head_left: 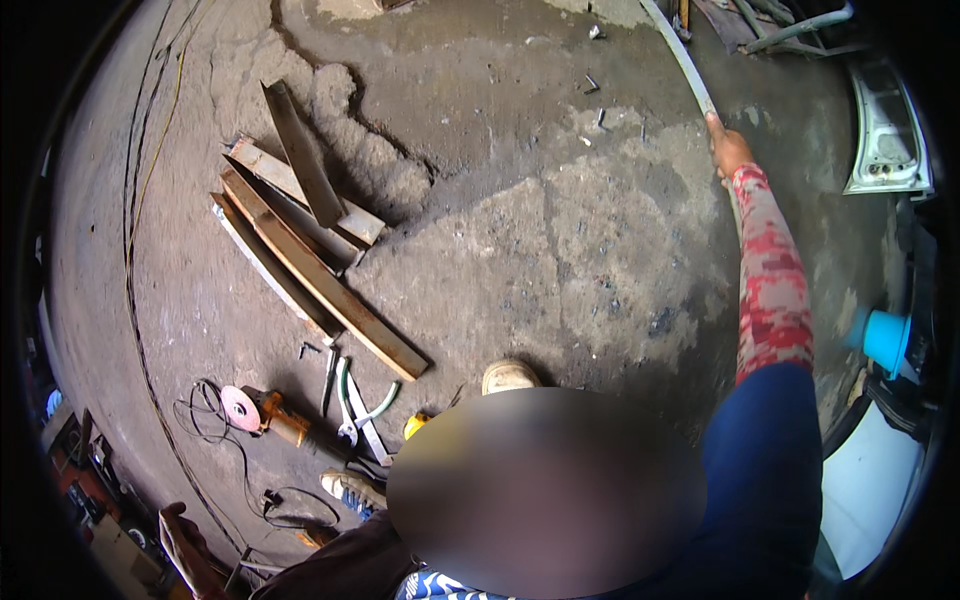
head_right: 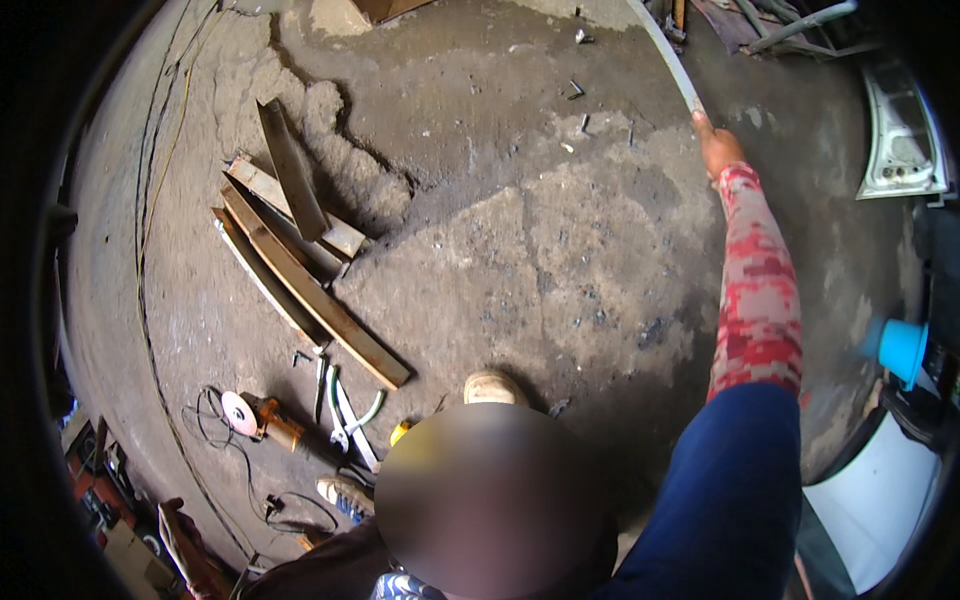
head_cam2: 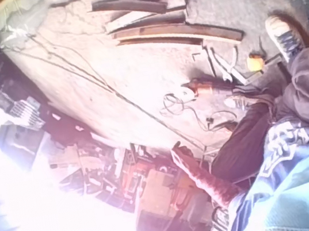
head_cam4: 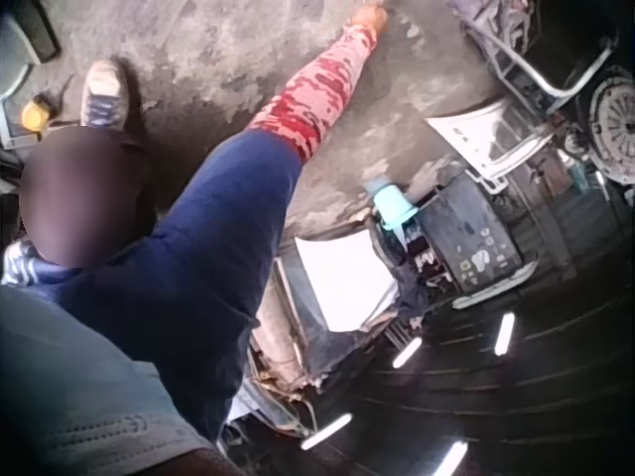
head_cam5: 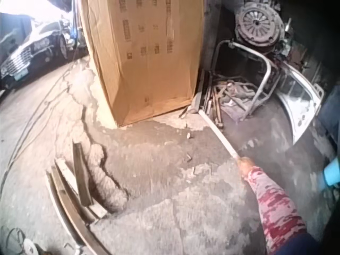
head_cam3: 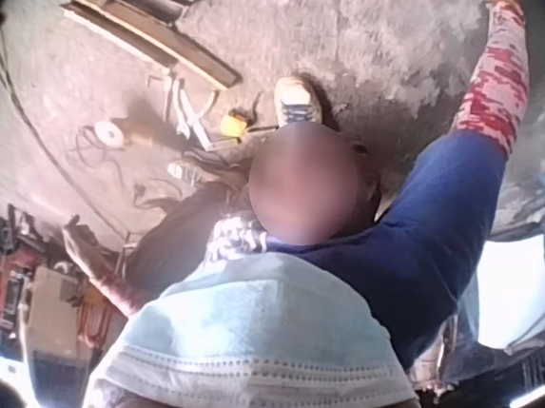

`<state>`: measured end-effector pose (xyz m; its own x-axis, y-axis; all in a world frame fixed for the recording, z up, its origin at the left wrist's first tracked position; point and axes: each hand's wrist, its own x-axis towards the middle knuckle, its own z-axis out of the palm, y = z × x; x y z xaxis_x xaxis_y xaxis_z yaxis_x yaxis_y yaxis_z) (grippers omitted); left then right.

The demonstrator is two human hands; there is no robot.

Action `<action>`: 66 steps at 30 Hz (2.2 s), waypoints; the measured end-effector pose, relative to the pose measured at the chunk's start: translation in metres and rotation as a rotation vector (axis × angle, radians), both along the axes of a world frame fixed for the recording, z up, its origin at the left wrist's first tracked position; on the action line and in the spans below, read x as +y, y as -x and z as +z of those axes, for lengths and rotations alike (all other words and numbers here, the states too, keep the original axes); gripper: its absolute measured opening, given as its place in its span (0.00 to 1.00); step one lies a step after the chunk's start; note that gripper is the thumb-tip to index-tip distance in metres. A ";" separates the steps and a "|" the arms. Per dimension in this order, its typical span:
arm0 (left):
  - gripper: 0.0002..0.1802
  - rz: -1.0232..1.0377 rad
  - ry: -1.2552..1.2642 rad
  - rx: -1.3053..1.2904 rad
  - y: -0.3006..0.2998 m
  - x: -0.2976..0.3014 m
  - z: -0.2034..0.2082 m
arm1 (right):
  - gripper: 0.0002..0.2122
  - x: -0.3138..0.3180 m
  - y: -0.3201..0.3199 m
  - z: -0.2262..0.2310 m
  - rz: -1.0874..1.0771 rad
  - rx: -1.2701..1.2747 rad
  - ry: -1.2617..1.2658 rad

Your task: The person sits on the floor in a workshop and marks metal bars with a pencil and a square tool. They handle several metal pieces, aligning them and drawing lines to prepare for cutting.

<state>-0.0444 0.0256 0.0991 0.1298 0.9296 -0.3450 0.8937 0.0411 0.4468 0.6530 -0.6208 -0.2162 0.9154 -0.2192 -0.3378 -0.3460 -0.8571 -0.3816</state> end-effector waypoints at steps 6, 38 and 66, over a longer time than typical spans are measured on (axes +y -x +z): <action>0.31 -0.002 0.041 0.008 0.012 0.001 0.002 | 0.37 0.023 0.117 -0.004 0.194 0.062 -0.237; 0.28 -0.119 0.153 0.094 0.016 0.036 -0.033 | 0.39 -0.012 0.076 -0.032 0.259 -0.026 0.263; 0.24 -0.179 0.275 0.214 0.025 0.039 -0.036 | 0.38 0.031 0.181 -0.051 0.138 -0.104 0.160</action>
